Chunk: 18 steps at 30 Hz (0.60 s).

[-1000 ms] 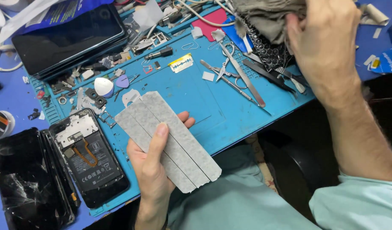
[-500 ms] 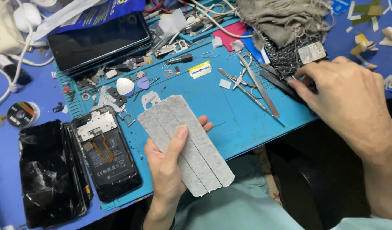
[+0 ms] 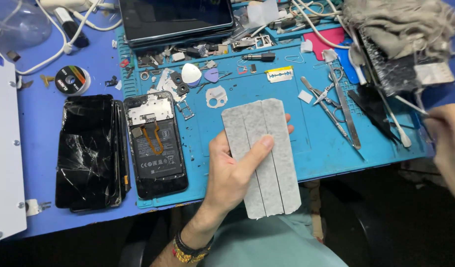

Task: The person uses scissors to trim the edges of a folded gray material. They then use a metal pick tool to scrape and clean the edges of the material. The work is performed on a blue workbench with various tools and a disassembled phone visible.

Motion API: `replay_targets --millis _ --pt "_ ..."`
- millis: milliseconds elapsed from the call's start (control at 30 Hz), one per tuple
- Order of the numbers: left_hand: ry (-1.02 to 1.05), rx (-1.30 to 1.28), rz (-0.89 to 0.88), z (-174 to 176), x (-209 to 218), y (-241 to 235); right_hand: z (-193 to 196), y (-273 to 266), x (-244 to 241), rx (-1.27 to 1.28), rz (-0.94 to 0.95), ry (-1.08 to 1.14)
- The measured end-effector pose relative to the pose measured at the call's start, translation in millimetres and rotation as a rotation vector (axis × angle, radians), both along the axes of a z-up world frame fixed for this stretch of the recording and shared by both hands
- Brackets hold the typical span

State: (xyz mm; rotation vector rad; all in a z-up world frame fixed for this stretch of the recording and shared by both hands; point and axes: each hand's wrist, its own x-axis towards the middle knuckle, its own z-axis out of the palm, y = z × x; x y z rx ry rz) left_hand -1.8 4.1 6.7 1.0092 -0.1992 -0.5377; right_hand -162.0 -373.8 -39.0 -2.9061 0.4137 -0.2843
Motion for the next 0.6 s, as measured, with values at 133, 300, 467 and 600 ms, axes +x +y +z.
replay_targets --millis 133,300,467,600 --pt "0.023 0.006 -0.019 1 1 0 1 4 1 0.148 0.066 -0.029" --pt "0.155 -0.048 0.008 -3 2 -3 10 8 12 0.602 0.223 -0.124" --pt "0.156 -0.060 0.005 1 5 1 16 27 20 0.962 0.337 -0.165" --pt "0.114 -0.055 -0.023 5 7 3 36 109 34 1.416 0.180 -0.414"
